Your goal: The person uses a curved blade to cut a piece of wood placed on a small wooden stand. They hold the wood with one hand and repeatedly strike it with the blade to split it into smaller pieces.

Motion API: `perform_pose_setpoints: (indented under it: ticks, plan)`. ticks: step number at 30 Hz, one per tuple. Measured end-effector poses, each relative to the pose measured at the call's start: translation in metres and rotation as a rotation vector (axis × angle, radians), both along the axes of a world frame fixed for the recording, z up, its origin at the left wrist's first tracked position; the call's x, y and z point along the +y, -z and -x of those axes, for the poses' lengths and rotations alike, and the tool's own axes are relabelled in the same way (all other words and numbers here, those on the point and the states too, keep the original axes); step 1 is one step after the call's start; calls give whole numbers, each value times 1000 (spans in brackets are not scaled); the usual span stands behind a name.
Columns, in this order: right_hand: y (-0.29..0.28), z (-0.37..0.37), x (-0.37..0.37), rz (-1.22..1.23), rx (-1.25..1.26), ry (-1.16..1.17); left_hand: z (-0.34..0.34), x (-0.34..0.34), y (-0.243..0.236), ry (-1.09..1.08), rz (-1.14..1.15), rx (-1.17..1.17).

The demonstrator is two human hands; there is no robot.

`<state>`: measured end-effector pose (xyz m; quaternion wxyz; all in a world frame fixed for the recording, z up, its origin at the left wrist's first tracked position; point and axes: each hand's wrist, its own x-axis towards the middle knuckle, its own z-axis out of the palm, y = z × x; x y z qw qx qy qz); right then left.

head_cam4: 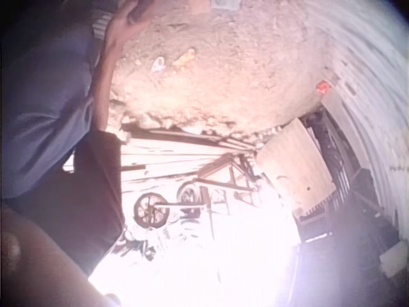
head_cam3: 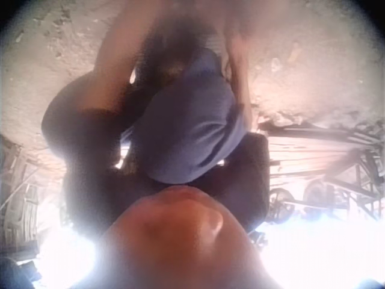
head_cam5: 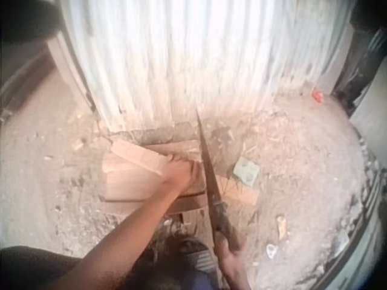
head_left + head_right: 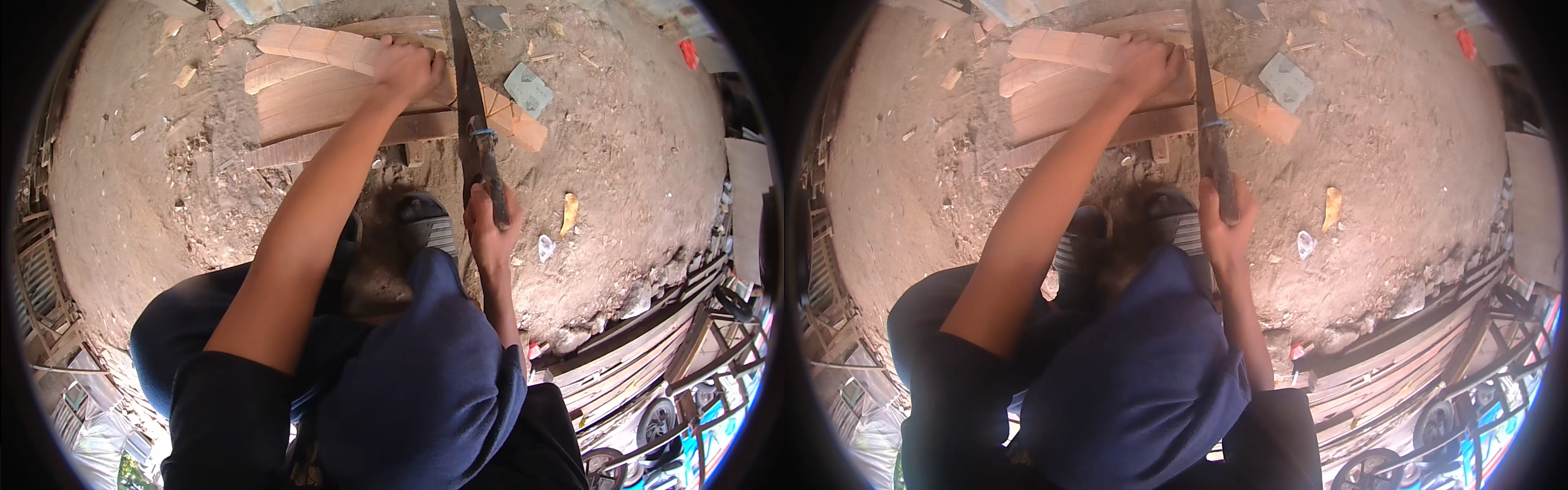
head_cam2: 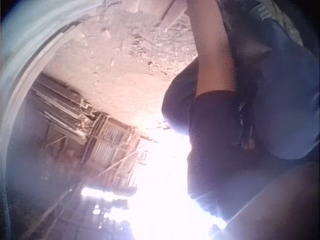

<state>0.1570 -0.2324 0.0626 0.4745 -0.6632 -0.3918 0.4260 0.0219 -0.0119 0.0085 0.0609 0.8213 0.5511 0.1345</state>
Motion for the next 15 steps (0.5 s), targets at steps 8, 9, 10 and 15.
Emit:
perform_pose_setpoints:
  ticks: [8, 9, 10, 15]
  plan:
    - [-13, -4, -7, 118, -22, -24, 2, 2, 8, 6, -130, -23]
    - [-11, -5, -3, 84, -55, -42, 2, 1, 8, -2, -124, -28]
    - [-12, -6, -3, 86, -39, -48, 1, 0, 8, -11, -118, -34]
    - [-18, -16, -19, 178, -17, -77, 3, -3, 6, -28, -92, -35]
